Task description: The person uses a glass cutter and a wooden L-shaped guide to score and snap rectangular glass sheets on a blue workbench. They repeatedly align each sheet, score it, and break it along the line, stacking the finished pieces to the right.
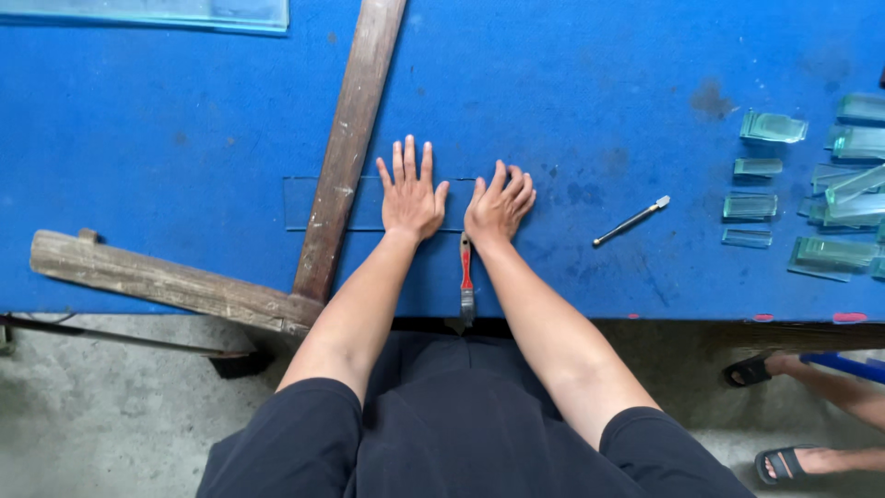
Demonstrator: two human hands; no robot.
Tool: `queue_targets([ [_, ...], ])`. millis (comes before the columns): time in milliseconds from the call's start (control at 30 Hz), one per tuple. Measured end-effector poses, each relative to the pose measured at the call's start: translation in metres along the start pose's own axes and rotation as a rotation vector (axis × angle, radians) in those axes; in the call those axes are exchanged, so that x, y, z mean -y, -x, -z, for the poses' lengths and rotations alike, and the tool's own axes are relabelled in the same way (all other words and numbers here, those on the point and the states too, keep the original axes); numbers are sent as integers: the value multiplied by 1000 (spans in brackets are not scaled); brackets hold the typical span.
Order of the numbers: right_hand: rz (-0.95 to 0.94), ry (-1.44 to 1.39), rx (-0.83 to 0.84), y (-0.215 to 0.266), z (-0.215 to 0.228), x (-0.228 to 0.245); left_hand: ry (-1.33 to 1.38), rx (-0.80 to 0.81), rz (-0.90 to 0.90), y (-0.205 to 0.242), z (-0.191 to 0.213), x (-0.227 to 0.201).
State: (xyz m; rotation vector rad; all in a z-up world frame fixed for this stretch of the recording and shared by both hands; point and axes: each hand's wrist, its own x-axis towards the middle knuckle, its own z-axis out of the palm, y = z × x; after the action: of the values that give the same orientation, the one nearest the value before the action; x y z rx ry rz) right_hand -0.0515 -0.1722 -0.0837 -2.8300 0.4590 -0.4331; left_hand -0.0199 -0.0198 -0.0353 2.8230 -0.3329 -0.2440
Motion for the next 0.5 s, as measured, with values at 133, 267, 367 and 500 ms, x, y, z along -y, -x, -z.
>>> queue_targets([
  [133,-17,74,34,-3,1,2,21,41,4,-8,2,-1],
  [267,-47,78,101,-3,-2,1,54,93,10,-8,4,1],
  [367,-26,10,63,2,-2,-6,58,98,0,-4,2,5],
  [500,146,-392,-13,3,31,-29,126,84,-114,-3,12,16],
])
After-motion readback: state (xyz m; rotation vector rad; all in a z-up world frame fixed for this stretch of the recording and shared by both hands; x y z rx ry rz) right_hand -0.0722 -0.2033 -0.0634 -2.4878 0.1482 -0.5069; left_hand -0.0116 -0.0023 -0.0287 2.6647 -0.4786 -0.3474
